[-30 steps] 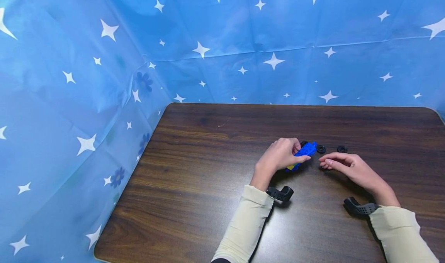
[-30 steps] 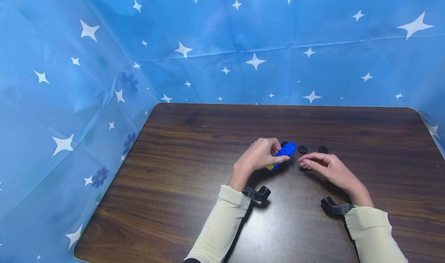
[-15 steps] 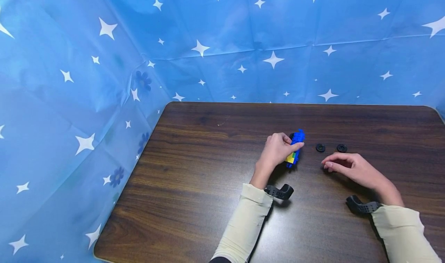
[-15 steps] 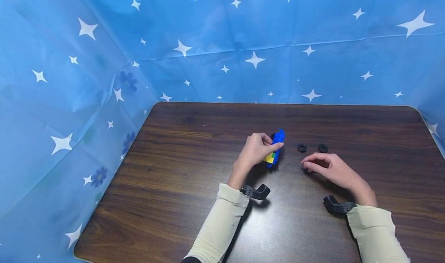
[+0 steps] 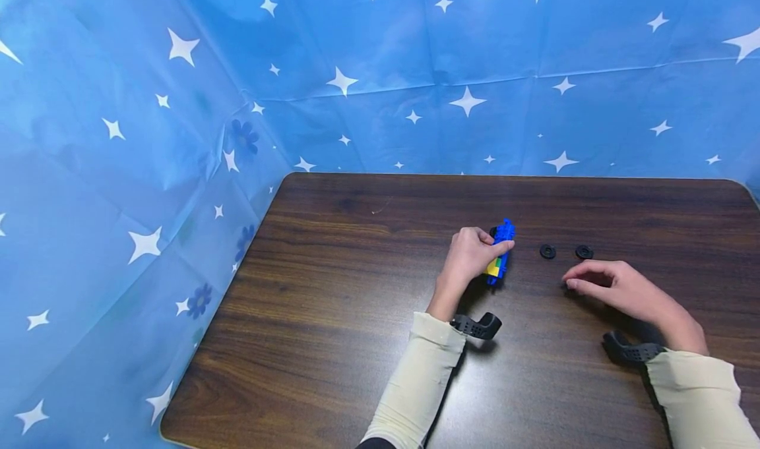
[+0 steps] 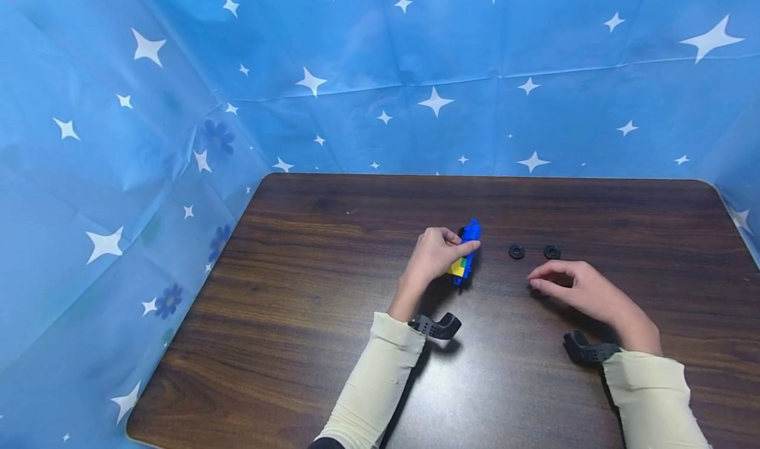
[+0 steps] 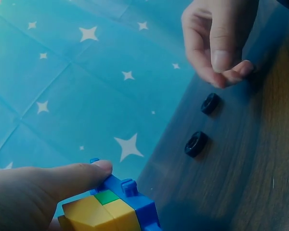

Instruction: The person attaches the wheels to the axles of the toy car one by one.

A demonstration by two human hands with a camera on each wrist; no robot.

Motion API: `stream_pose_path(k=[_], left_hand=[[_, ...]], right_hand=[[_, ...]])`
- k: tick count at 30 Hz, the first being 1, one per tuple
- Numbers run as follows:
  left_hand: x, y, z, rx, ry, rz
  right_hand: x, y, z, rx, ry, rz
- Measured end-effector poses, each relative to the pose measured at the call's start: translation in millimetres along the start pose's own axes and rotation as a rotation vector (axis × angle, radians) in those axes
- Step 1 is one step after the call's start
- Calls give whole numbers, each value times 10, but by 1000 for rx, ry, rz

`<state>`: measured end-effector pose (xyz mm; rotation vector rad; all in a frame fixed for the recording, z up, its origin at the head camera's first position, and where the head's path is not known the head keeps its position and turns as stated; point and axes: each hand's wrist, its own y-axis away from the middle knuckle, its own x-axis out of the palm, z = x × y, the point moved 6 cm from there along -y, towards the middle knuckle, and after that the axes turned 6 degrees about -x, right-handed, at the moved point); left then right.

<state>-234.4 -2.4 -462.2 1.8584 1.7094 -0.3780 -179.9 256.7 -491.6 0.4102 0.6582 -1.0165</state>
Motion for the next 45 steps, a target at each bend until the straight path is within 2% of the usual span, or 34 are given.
stream_pose_path(k=[9, 16, 22, 28, 36, 45], left_hand=[[-2, 2, 27, -15, 7, 13], [-13, 13, 38, -33, 21, 22], [-6, 22, 48, -55, 24, 49], [16, 9, 52, -55, 9, 74], [35, -5, 68, -72, 11, 95], [37, -4, 63, -68, -14, 113]], right_hand=[[-123, 109, -134, 33, 64, -15], [-235, 173, -257, 71, 156, -81], [-301, 171, -305, 38, 201, -179], [-363, 92, -349, 11, 253, -216], [-408, -93, -372, -28, 331, -182], [-472, -255, -351, -134, 395, -119]])
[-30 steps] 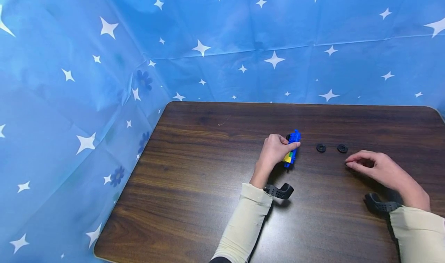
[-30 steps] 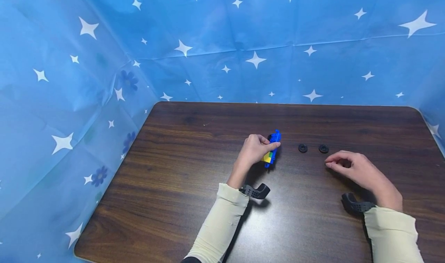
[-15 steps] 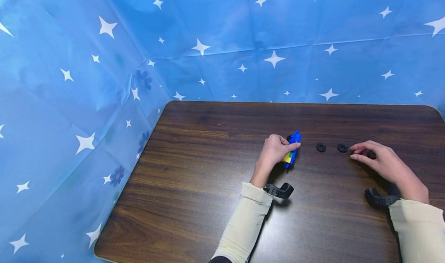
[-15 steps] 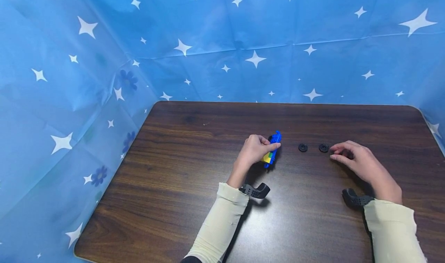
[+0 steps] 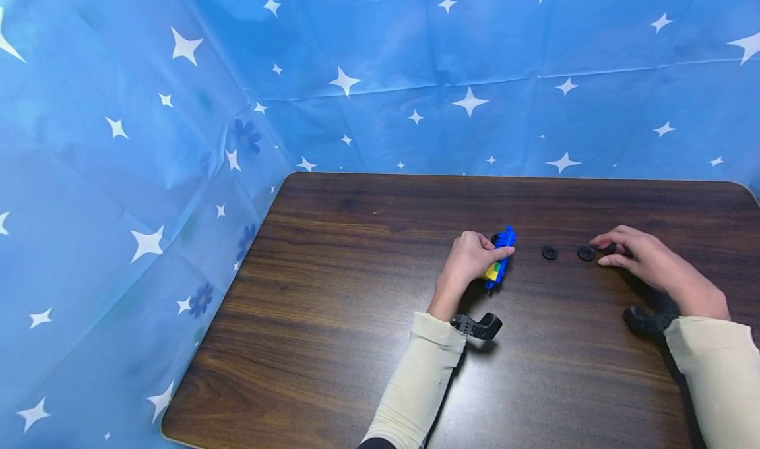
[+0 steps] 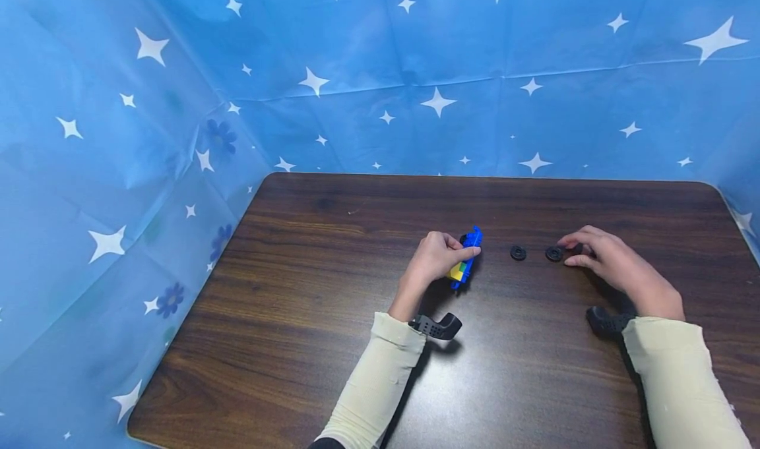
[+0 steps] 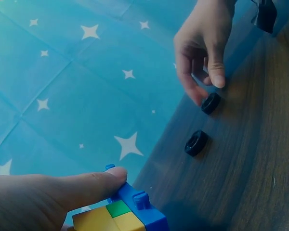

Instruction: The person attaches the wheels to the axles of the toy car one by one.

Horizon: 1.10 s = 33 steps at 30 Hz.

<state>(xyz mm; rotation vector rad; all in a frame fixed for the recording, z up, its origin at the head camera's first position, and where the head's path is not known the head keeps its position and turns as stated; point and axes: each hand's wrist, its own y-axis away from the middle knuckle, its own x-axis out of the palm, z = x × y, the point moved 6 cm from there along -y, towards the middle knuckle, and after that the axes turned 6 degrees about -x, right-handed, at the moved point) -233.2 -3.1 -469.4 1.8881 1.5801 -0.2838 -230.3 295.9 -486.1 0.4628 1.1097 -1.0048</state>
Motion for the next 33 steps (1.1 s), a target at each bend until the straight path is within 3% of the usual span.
stream_pose_path(k=[4, 11, 22, 33], left_hand=[[12, -8, 4, -3, -3, 5], [27, 10, 15, -2, 9, 26], [38, 10, 11, 2, 14, 35], [31, 3, 13, 1, 16, 38]], right_hand=[[0, -22, 6, -29, -6, -2], [27, -77, 8, -7, -19, 63], [51, -103, 25, -16, -5, 69], [32, -71, 64, -24, -9, 17]])
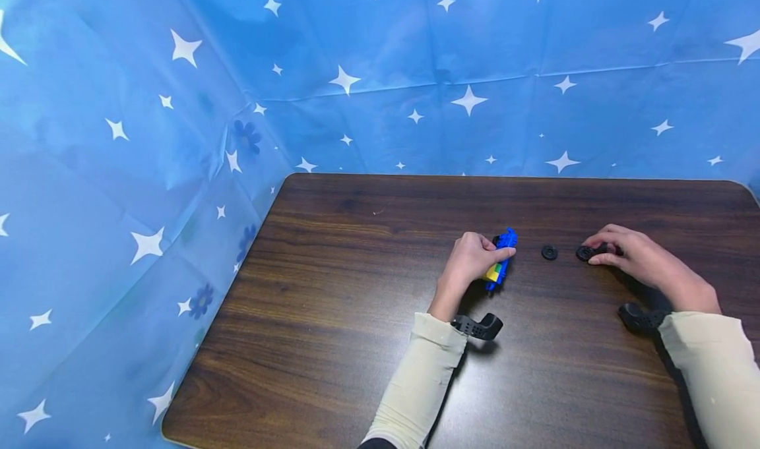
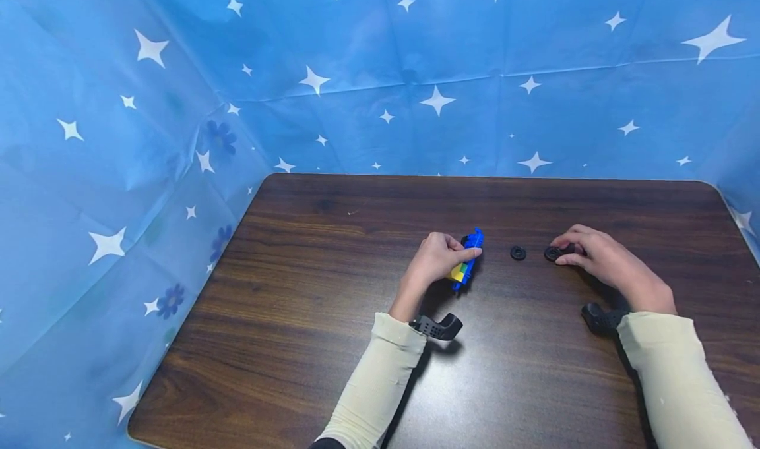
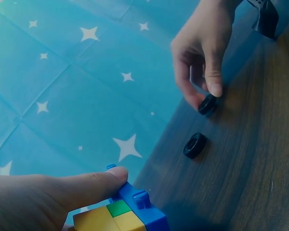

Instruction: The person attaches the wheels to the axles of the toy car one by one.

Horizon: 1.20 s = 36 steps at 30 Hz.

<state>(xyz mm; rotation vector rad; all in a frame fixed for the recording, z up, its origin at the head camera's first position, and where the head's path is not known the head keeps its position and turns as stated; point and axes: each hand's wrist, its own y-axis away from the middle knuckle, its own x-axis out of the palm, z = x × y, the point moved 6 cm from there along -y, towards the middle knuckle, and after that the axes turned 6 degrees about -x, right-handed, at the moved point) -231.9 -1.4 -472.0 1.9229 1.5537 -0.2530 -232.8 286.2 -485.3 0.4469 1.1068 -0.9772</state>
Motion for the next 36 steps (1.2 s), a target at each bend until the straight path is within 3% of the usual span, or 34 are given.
stream_pose_path(k=[14, 25, 36], left_hand=[[21, 1, -20, -1, -8, -7], [74, 8, -54, 12, -15, 30], [111, 35, -82, 3, -33, 36]], right_hand=[[33, 83, 109, 66, -37, -74], [49, 59, 359, 15, -79, -190], [52, -41, 663, -102, -161, -328]])
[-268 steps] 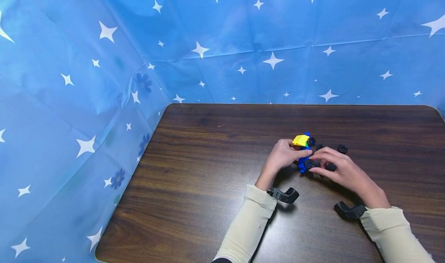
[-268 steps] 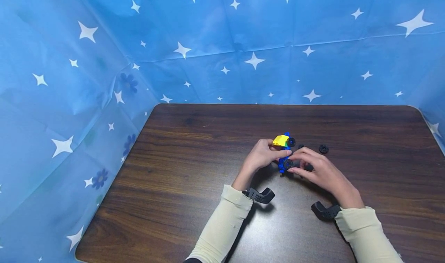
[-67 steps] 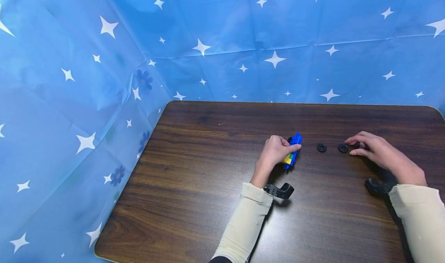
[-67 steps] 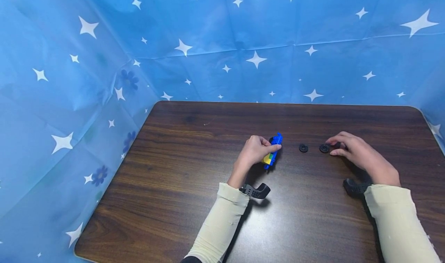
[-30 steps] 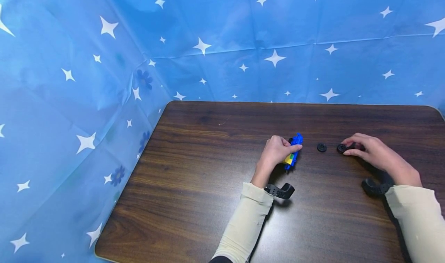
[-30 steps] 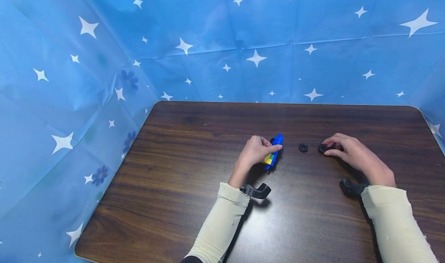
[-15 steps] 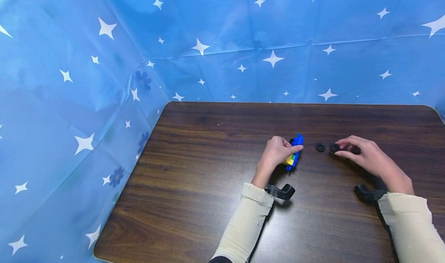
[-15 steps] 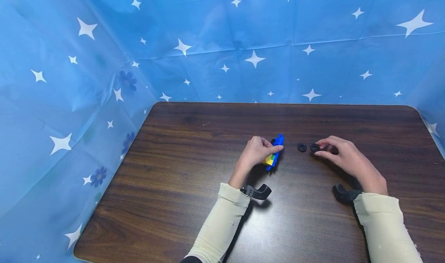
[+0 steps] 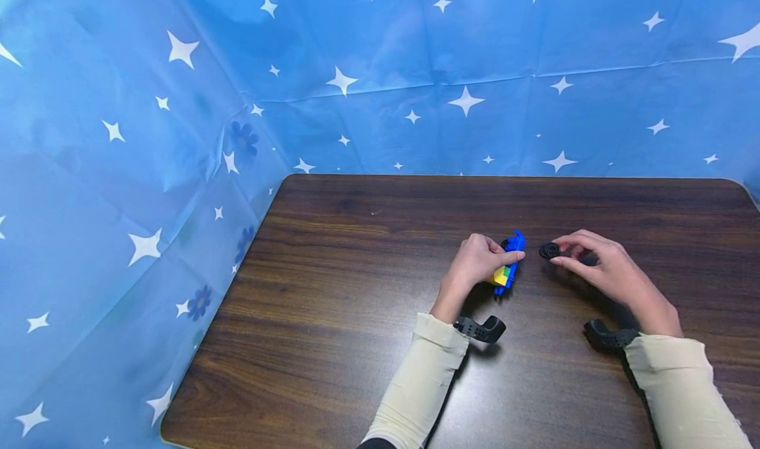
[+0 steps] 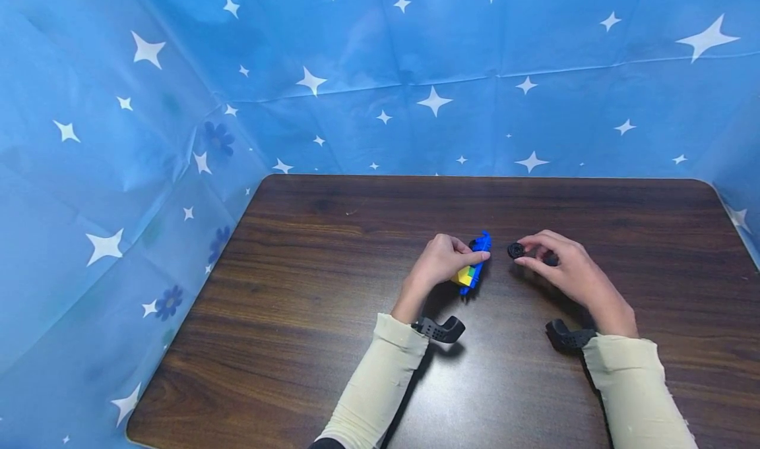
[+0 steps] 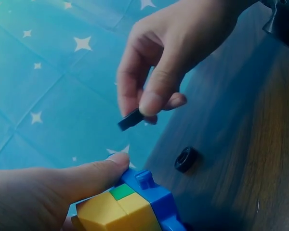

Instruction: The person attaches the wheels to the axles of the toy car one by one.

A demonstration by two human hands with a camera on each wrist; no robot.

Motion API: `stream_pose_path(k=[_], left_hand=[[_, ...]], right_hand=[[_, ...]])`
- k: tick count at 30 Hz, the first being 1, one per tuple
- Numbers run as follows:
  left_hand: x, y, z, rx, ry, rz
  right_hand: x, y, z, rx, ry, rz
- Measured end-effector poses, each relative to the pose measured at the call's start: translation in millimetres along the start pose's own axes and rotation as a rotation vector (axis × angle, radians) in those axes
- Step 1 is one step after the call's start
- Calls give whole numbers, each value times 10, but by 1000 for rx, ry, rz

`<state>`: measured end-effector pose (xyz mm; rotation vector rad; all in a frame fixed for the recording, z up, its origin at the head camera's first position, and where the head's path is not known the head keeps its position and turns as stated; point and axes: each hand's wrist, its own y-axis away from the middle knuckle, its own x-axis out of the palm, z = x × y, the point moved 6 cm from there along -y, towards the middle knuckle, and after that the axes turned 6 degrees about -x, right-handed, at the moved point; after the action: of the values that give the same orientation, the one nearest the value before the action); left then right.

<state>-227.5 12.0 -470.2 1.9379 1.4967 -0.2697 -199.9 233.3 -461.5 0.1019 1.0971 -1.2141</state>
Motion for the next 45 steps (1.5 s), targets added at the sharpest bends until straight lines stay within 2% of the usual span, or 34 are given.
stream_pose_path(k=[8, 17, 22, 28, 34, 38, 45], left_hand=[[53, 14, -26, 15, -10, 27], [74, 33, -52, 53, -6, 60], [70, 45, -79, 80, 3, 76], [74, 46, -84, 77, 8, 81], [83, 38, -81, 72, -15, 100], [79, 30, -81, 72, -22, 77], [64, 31, -123, 133, -69, 22]], right_hand=[[25, -54, 117, -23, -20, -53], [76, -94, 200, -79, -23, -72], [70, -115, 265, -142, -3, -64], [68, -121, 305, -203, 37, -69], [94, -111, 315, -220, 72, -77], [90, -99, 330, -231, 79, -88], [69, -103, 352, -274, 56, -123]])
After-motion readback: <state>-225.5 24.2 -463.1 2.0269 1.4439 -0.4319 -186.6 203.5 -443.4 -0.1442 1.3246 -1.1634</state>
